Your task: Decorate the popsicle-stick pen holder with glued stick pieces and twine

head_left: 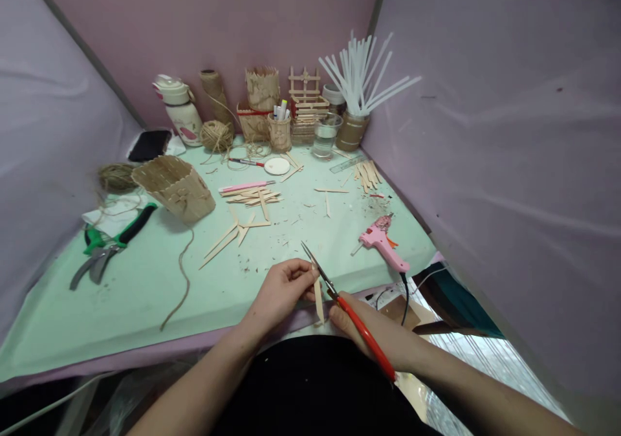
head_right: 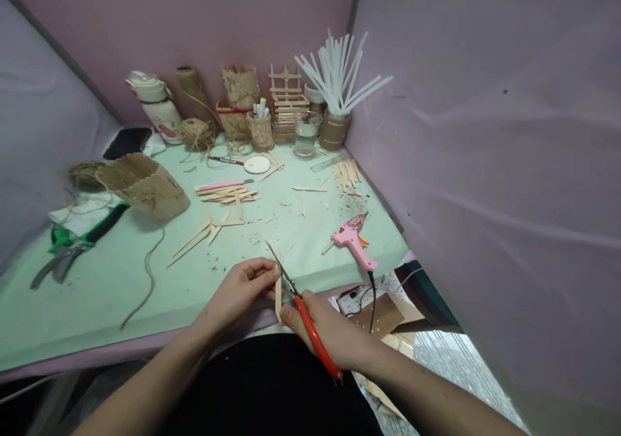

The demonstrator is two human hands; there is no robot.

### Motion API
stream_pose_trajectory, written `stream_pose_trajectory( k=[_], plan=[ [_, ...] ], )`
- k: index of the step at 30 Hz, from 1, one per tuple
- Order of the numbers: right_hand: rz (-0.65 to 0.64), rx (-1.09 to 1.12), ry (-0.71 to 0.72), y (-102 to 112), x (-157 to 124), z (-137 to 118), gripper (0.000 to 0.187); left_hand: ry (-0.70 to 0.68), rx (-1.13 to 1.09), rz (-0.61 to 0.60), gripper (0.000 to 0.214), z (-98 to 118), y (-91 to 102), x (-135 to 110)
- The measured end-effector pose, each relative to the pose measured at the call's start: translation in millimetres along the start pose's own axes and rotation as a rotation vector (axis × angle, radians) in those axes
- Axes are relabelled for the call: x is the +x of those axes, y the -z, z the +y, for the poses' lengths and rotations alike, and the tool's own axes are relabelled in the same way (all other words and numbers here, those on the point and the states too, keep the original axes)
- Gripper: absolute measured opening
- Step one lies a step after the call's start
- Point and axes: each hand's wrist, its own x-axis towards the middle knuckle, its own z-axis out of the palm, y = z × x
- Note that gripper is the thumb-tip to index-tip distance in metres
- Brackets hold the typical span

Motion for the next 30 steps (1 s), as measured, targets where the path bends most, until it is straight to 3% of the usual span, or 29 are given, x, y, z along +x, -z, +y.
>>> stream_pose_trajectory(
  k=[8, 24, 30],
  plan=[
    [0.08, 0.003, -0.06, -2.5, 4.1, 3.7, 0.044, 0.05, -0.032, 0.001, 0.022, 5.9, -3.0, 5.2],
    [0.064, 0.035, -0.021, -3.6, 15.6, 12.9, 0.035, 0.092, -0.074, -0.008, 0.029, 4.6, -5.4, 15.7],
    [0.044, 0.077, -0.089, 0.6, 17.5, 8.8, 0.039, 0.123, -0.064, -0.013, 0.023, 6.3, -6.4, 19.2]
  ],
)
